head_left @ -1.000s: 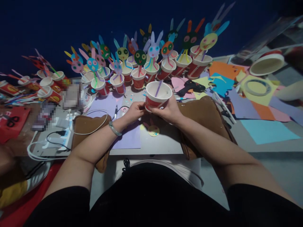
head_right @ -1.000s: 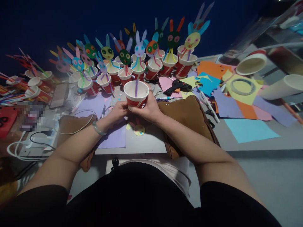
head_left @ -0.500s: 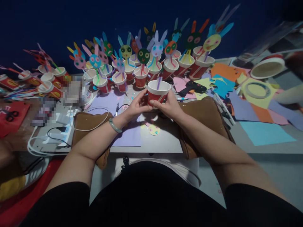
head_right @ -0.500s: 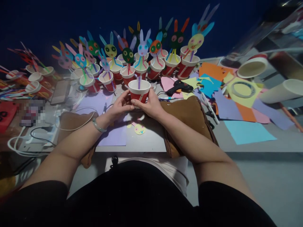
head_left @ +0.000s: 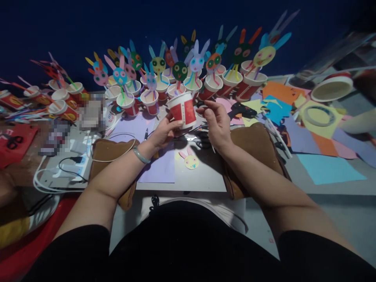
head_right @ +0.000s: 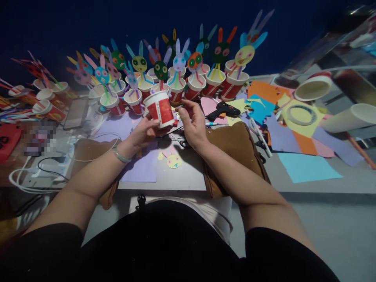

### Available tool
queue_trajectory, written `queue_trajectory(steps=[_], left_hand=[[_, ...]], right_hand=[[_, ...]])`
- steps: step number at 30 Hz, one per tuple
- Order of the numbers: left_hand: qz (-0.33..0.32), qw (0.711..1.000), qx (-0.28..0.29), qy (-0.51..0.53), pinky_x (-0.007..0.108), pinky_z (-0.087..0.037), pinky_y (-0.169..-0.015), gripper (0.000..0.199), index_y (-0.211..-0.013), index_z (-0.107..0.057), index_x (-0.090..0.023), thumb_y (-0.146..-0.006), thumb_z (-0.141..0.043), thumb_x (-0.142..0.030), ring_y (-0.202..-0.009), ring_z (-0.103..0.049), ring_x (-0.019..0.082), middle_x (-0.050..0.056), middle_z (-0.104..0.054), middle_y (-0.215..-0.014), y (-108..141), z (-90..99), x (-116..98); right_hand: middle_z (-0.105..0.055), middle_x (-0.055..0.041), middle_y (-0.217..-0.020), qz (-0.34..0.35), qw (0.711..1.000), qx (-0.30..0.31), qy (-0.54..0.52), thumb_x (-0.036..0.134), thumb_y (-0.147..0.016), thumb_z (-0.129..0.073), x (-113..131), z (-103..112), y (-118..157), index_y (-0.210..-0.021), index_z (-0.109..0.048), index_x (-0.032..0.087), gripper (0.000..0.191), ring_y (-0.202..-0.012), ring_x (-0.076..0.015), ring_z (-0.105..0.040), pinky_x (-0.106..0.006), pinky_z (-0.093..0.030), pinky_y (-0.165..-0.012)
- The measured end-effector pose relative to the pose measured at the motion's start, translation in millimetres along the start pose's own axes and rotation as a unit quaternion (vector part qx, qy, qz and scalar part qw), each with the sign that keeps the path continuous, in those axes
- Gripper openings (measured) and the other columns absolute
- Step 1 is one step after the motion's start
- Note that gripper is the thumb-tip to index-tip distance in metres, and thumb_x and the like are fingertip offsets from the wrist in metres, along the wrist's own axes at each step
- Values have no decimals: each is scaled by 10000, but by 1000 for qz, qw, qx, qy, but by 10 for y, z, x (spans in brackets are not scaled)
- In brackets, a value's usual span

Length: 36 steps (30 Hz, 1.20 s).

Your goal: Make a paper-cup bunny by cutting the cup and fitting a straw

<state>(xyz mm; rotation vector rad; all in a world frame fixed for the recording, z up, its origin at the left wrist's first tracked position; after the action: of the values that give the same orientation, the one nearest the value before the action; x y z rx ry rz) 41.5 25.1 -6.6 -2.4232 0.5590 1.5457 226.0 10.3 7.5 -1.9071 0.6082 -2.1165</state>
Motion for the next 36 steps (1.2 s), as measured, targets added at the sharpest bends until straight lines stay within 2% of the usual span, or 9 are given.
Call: queue_trajectory(steps=[3, 6, 10, 15, 22, 26, 29, 33, 36], left_hand=[[26, 998, -47, 33, 401, -615, -929, 505, -1081, -705, -205, -686, -893, -457, -933, -768, 216, 45, -803, -1032, 7, 39, -47], [24, 996, -81, 33, 375, -604, -908, 446, -989, -697, -198, -686, -883, -469, -887, -751, 190, 17, -780, -917, -1, 72, -53], [-2, 999, -47, 13, 368, -589, -898, 519, -1057, -697, -210, -675, -907, -491, -931, -758, 205, 13, -781, -937, -6, 12, -43], [-38, 999, -38, -1, 368, -587, -943, 695, -1240, -663, -247, -630, -949, -416, -979, -761, 207, 31, -801, -1070, 35, -40, -73], [-76, 996, -36, -1, 350, -581, -968, 776, -1239, -662, -252, -553, -1007, -360, -972, -750, 189, 5, -795, -1038, 46, -60, -128], [-89, 995, -37, -8, 371, -581, -999, 730, -1162, -673, -250, -531, -1019, -374, -986, -744, 194, 11, -791, -1057, 43, -60, -125], [-92, 995, -35, -24, 383, -578, -1008, 712, -1146, -670, -256, -543, -1019, -400, -1008, -742, 204, 20, -790, -1077, 45, -50, -116], [-100, 994, -39, -18, 375, -580, -990, 796, -1210, -665, -256, -518, -1032, -398, -974, -739, 194, 23, -792, -1067, 39, -25, -97], [-109, 993, -41, -16, 360, -586, -967, 772, -1170, -667, -242, -508, -1039, -383, -980, -740, 192, 28, -785, -1078, 35, -14, -85]], right_hand=[[-755, -66, -1027, -11, 1000, -9, 20, 798, -933, -615, 10, 3, 12, -1121, -664, 262, 570, -975, -230, -736, -426, -613, -946], [-725, -37, -855, -34, 998, 45, 39, 714, -885, -727, 63, -59, 47, -937, -672, 237, 482, -785, -193, -678, -377, -591, -773], [-698, -17, -743, -74, 988, 126, 49, 535, -836, -800, 122, -167, 124, -811, -683, 214, 343, -684, -157, -579, -316, -491, -653], [-667, -5, -717, -69, 988, 138, 30, 409, -840, -723, 112, -212, 153, -769, -701, 192, 230, -687, -147, -541, -306, -452, -688], [-629, 2, -683, -79, 985, 147, 49, 465, -839, -748, 69, -190, 120, -706, -665, 198, 309, -675, -144, -509, -294, -426, -669], [-621, 5, -655, -72, 983, 154, 64, 458, -834, -747, 72, -176, 107, -678, -655, 201, 315, -657, -142, -507, -295, -430, -666], [-643, -1, -665, -75, 982, 160, 70, 469, -838, -756, 70, -176, 109, -687, -665, 201, 321, -675, -150, -527, -298, -440, -676], [-683, -12, -691, -85, 980, 168, 66, 479, -843, -765, 78, -186, 120, -724, -693, 200, 312, -691, -166, -563, -308, -462, -689], [-664, -6, -664, -91, 979, 170, 65, 496, -823, -790, 91, -190, 122, -718, -701, 200, 326, -670, -160, -548, -302, -450, -676]])
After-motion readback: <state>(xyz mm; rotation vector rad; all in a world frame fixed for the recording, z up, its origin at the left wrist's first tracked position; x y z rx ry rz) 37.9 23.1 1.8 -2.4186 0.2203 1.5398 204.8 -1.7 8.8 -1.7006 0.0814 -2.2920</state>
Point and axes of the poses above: each hand's wrist, its own y-axis away from the middle knuckle, its own z-axis out of the back of the hand, x = y × z, the point moved 4 cm from there along -y, towards the middle knuckle
